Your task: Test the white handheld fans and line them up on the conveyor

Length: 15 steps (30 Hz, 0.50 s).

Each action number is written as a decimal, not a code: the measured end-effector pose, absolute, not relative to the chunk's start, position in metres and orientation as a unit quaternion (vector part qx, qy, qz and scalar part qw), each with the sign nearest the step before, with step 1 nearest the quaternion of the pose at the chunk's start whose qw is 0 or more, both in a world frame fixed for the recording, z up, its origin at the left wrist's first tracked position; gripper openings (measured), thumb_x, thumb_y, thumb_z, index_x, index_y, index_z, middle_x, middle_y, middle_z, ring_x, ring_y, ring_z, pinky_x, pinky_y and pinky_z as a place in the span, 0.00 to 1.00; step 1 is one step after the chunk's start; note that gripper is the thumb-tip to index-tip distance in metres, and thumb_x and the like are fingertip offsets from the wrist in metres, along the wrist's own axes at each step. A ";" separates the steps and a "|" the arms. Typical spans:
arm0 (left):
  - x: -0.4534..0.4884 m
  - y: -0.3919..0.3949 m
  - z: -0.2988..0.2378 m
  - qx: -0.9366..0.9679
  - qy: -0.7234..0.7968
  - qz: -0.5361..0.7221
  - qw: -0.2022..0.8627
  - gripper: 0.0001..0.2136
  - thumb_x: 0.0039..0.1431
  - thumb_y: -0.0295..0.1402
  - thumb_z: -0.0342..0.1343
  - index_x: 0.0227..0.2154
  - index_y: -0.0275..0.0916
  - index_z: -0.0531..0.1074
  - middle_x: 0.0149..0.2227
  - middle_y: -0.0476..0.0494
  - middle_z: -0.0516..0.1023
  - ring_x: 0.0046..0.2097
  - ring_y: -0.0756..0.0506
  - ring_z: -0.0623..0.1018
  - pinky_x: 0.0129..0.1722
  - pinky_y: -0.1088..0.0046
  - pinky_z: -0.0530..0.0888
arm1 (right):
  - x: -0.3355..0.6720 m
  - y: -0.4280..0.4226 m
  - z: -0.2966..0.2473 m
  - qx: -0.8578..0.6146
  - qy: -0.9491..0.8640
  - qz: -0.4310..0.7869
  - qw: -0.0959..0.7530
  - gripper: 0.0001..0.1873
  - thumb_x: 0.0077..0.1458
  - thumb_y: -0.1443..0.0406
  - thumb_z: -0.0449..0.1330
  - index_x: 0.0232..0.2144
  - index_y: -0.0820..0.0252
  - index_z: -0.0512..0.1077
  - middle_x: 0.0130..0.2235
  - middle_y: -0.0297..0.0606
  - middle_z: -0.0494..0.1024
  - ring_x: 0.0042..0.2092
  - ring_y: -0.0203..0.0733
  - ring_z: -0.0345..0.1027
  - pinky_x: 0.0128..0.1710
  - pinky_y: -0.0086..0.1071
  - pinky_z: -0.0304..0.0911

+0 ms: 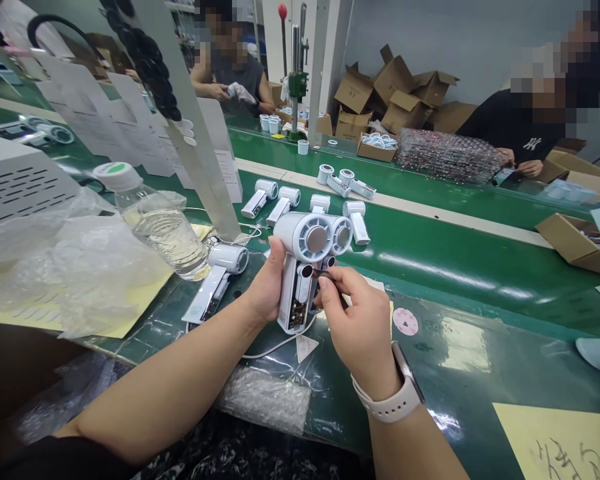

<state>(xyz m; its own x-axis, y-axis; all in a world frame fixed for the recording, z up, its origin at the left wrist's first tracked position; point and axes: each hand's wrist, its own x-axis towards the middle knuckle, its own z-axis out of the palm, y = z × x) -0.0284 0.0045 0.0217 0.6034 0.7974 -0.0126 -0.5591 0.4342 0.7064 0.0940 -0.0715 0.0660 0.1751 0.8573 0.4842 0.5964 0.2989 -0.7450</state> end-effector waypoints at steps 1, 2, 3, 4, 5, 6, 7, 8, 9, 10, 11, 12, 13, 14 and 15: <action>-0.029 0.005 0.021 0.341 0.180 0.410 0.827 0.40 0.44 0.72 0.54 0.34 0.34 0.77 0.27 0.42 0.79 0.28 0.46 0.77 0.29 0.70 0.72 | 0.094 -0.071 0.066 -0.578 -0.630 0.127 0.504 0.07 0.60 0.64 0.59 0.31 0.57 0.75 0.23 0.32 0.82 0.24 0.36 0.76 0.26 0.26 0.69; -0.029 0.005 0.020 0.343 0.184 0.410 0.825 0.40 0.44 0.72 0.54 0.34 0.34 0.77 0.27 0.42 0.78 0.28 0.46 0.77 0.29 0.70 0.72 | 0.094 -0.071 0.066 -0.577 -0.630 0.125 0.504 0.07 0.60 0.65 0.59 0.31 0.58 0.75 0.23 0.32 0.81 0.24 0.36 0.76 0.26 0.26 0.69; -0.029 0.006 0.019 0.345 0.186 0.410 0.823 0.40 0.42 0.72 0.54 0.34 0.34 0.77 0.27 0.42 0.78 0.27 0.46 0.77 0.29 0.70 0.72 | 0.093 -0.071 0.066 -0.576 -0.630 0.124 0.505 0.06 0.60 0.65 0.59 0.31 0.58 0.75 0.23 0.32 0.81 0.24 0.36 0.76 0.26 0.26 0.69; -0.029 0.006 0.018 0.346 0.188 0.413 0.822 0.40 0.41 0.73 0.55 0.33 0.34 0.77 0.26 0.42 0.78 0.27 0.46 0.77 0.28 0.70 0.72 | 0.093 -0.071 0.066 -0.576 -0.631 0.124 0.505 0.06 0.60 0.65 0.58 0.31 0.58 0.75 0.23 0.32 0.81 0.24 0.36 0.76 0.26 0.26 0.68; -0.029 0.006 0.018 0.347 0.188 0.415 0.820 0.40 0.40 0.73 0.56 0.33 0.34 0.77 0.26 0.42 0.78 0.27 0.46 0.77 0.28 0.70 0.73 | 0.093 -0.071 0.066 -0.575 -0.633 0.122 0.504 0.06 0.60 0.65 0.58 0.32 0.58 0.75 0.23 0.32 0.81 0.24 0.36 0.75 0.26 0.26 0.68; -0.029 0.006 0.018 0.349 0.187 0.416 0.819 0.40 0.40 0.73 0.56 0.33 0.34 0.77 0.27 0.42 0.78 0.27 0.46 0.77 0.29 0.70 0.73 | 0.092 -0.071 0.065 -0.575 -0.635 0.120 0.502 0.06 0.60 0.65 0.58 0.32 0.58 0.75 0.23 0.32 0.81 0.24 0.36 0.75 0.26 0.26 0.67; -0.029 0.006 0.018 0.351 0.186 0.418 0.817 0.40 0.40 0.72 0.56 0.33 0.34 0.78 0.27 0.41 0.79 0.28 0.46 0.77 0.29 0.70 0.73 | 0.092 -0.071 0.065 -0.575 -0.639 0.116 0.498 0.07 0.61 0.65 0.58 0.32 0.58 0.75 0.23 0.32 0.81 0.24 0.35 0.74 0.26 0.26 0.67; -0.029 0.006 0.018 0.356 0.187 0.422 0.813 0.40 0.41 0.72 0.56 0.34 0.33 0.78 0.28 0.40 0.79 0.28 0.45 0.78 0.30 0.69 0.73 | 0.093 -0.071 0.065 -0.577 -0.643 0.110 0.492 0.07 0.61 0.65 0.58 0.32 0.58 0.75 0.23 0.32 0.80 0.25 0.35 0.74 0.26 0.27 0.66; -0.028 0.006 0.019 0.364 0.189 0.428 0.806 0.40 0.42 0.72 0.55 0.35 0.33 0.78 0.28 0.40 0.79 0.29 0.45 0.78 0.30 0.69 0.74 | 0.094 -0.072 0.065 -0.580 -0.649 0.101 0.482 0.07 0.62 0.65 0.57 0.32 0.58 0.74 0.23 0.31 0.80 0.25 0.35 0.73 0.26 0.27 0.65; -0.028 0.006 0.019 0.373 0.194 0.437 0.795 0.40 0.42 0.72 0.56 0.36 0.33 0.78 0.28 0.40 0.80 0.29 0.45 0.78 0.30 0.69 0.74 | 0.095 -0.072 0.065 -0.584 -0.657 0.093 0.468 0.08 0.62 0.65 0.56 0.32 0.57 0.74 0.23 0.31 0.79 0.25 0.35 0.72 0.26 0.28 0.64; -0.028 0.007 0.019 0.383 0.200 0.447 0.783 0.40 0.42 0.71 0.56 0.37 0.33 0.79 0.28 0.40 0.80 0.30 0.45 0.78 0.30 0.70 0.73 | 0.097 -0.072 0.066 -0.589 -0.665 0.087 0.452 0.09 0.63 0.65 0.56 0.31 0.57 0.74 0.23 0.31 0.78 0.24 0.36 0.71 0.25 0.28 0.62; -0.027 0.007 0.018 0.394 0.205 0.457 0.770 0.40 0.42 0.71 0.57 0.38 0.34 0.79 0.27 0.41 0.80 0.30 0.45 0.78 0.30 0.70 0.73 | 0.100 -0.072 0.066 -0.592 -0.673 0.087 0.435 0.10 0.63 0.64 0.55 0.30 0.57 0.73 0.22 0.31 0.77 0.24 0.36 0.70 0.25 0.29 0.61; -0.027 0.007 0.017 0.406 0.209 0.463 0.759 0.39 0.42 0.70 0.58 0.38 0.34 0.79 0.27 0.42 0.80 0.30 0.45 0.78 0.30 0.71 0.73 | 0.103 -0.073 0.068 -0.594 -0.680 0.095 0.419 0.11 0.63 0.64 0.55 0.29 0.56 0.73 0.22 0.30 0.77 0.24 0.36 0.69 0.25 0.30 0.60; -0.027 0.007 0.016 0.418 0.212 0.464 0.752 0.39 0.42 0.70 0.58 0.38 0.34 0.79 0.27 0.42 0.80 0.30 0.45 0.78 0.30 0.71 0.73 | 0.107 -0.073 0.069 -0.594 -0.686 0.110 0.404 0.11 0.63 0.64 0.55 0.29 0.56 0.72 0.22 0.30 0.77 0.24 0.36 0.69 0.26 0.30 0.60; -0.027 0.007 0.015 0.428 0.214 0.460 0.748 0.39 0.42 0.70 0.58 0.38 0.34 0.79 0.27 0.42 0.80 0.30 0.45 0.78 0.30 0.71 0.73 | 0.111 -0.073 0.071 -0.593 -0.691 0.129 0.392 0.11 0.63 0.64 0.55 0.28 0.56 0.72 0.22 0.30 0.77 0.24 0.37 0.69 0.26 0.30 0.60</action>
